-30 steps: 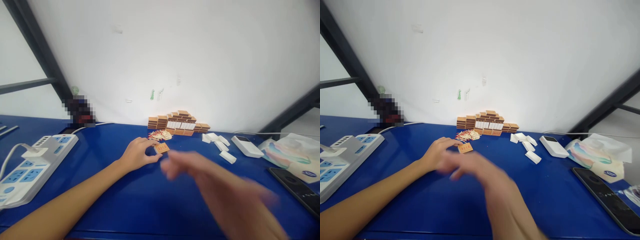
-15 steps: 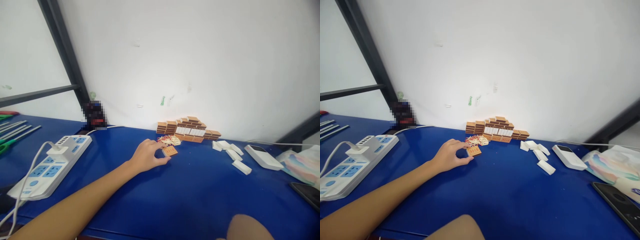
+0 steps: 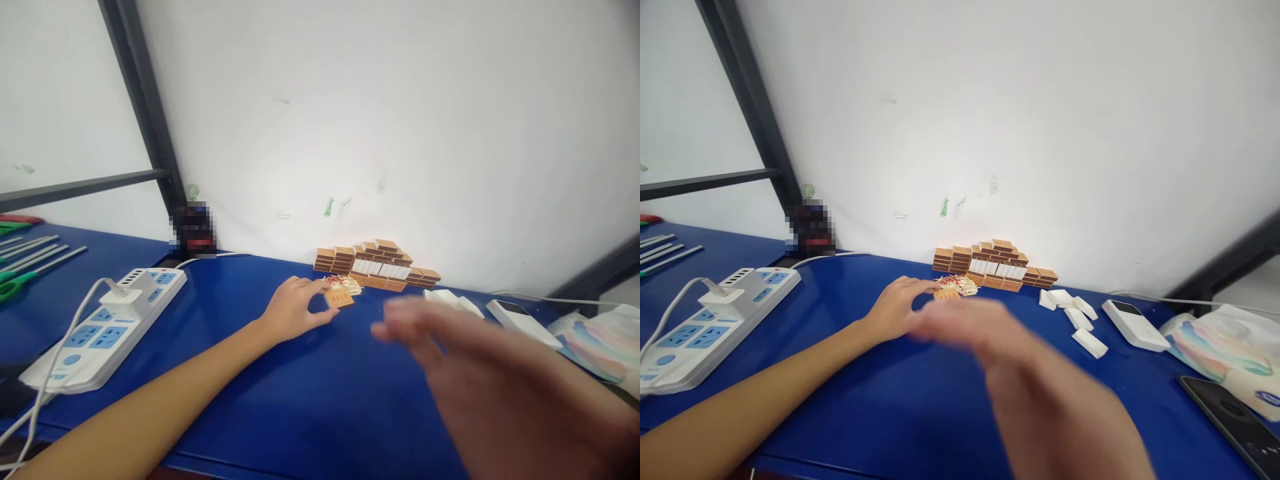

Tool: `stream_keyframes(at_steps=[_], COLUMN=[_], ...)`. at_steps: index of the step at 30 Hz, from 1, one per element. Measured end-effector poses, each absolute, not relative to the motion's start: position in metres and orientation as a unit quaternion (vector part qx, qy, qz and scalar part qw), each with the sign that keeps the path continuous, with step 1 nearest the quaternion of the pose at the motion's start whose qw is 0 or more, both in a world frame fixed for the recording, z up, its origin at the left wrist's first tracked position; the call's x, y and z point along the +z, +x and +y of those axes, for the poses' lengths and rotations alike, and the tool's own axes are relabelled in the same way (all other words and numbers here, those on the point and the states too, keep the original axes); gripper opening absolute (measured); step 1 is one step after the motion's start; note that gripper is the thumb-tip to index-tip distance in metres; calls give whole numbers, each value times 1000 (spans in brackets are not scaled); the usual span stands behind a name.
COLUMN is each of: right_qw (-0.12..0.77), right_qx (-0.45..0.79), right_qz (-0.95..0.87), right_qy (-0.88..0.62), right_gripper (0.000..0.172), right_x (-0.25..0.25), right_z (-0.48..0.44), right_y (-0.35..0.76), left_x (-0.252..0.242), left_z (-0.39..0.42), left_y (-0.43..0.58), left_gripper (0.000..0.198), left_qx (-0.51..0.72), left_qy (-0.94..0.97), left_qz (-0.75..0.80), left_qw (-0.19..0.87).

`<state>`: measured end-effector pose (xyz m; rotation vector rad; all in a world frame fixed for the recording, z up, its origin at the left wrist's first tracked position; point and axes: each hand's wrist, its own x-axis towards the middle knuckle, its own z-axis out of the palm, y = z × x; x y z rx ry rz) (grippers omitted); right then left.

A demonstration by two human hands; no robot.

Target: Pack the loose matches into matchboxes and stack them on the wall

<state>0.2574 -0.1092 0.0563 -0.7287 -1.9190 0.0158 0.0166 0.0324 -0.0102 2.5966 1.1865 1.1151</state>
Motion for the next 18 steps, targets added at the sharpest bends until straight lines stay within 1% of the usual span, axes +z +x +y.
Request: stream_keyframes(at_steps=[1,2,3,4,5,7,8,11,14,18], right_qw=[554,574,590,592,579,515,493,463,453,422], right_qx=[16,26,12,-19,-53,-78,-75,-47,-41,-73], right_qz=[-771,-735,-707,-697,-697,-723,-731,-739,-742,-751], right_qy=[-314,-360,-389,-404,-420,-453,-465,-486,-493,-503], right_gripper=[40,33,29,28,29,29,29,31,32,33], right_x=[59,58,54,47,37,12,0,-25,-28,-20], right_z=[-89,-66,-43,-21,0,30,39,47,45,47], right_y=[255,255,256,260,266,278,282,286,281,286], left_x=[-9,-8,-7,-5,-3,2,5,18,30,34], left_z=[34,36,39,42,46,57,64,92,123,156], left_y=[15,13,10,8,5,0,-2,-5,-5,1], left_gripper=[42,42,39,36,35,32,33,33,34,32], left_qx=[370,375,380,390,400,419,424,409,385,375], left_qy=[840,834,827,818,809,794,789,798,806,803], left_qz=[395,403,412,421,426,436,441,441,448,461], left_qw=[37,39,44,49,57,67,59,28,20,36])
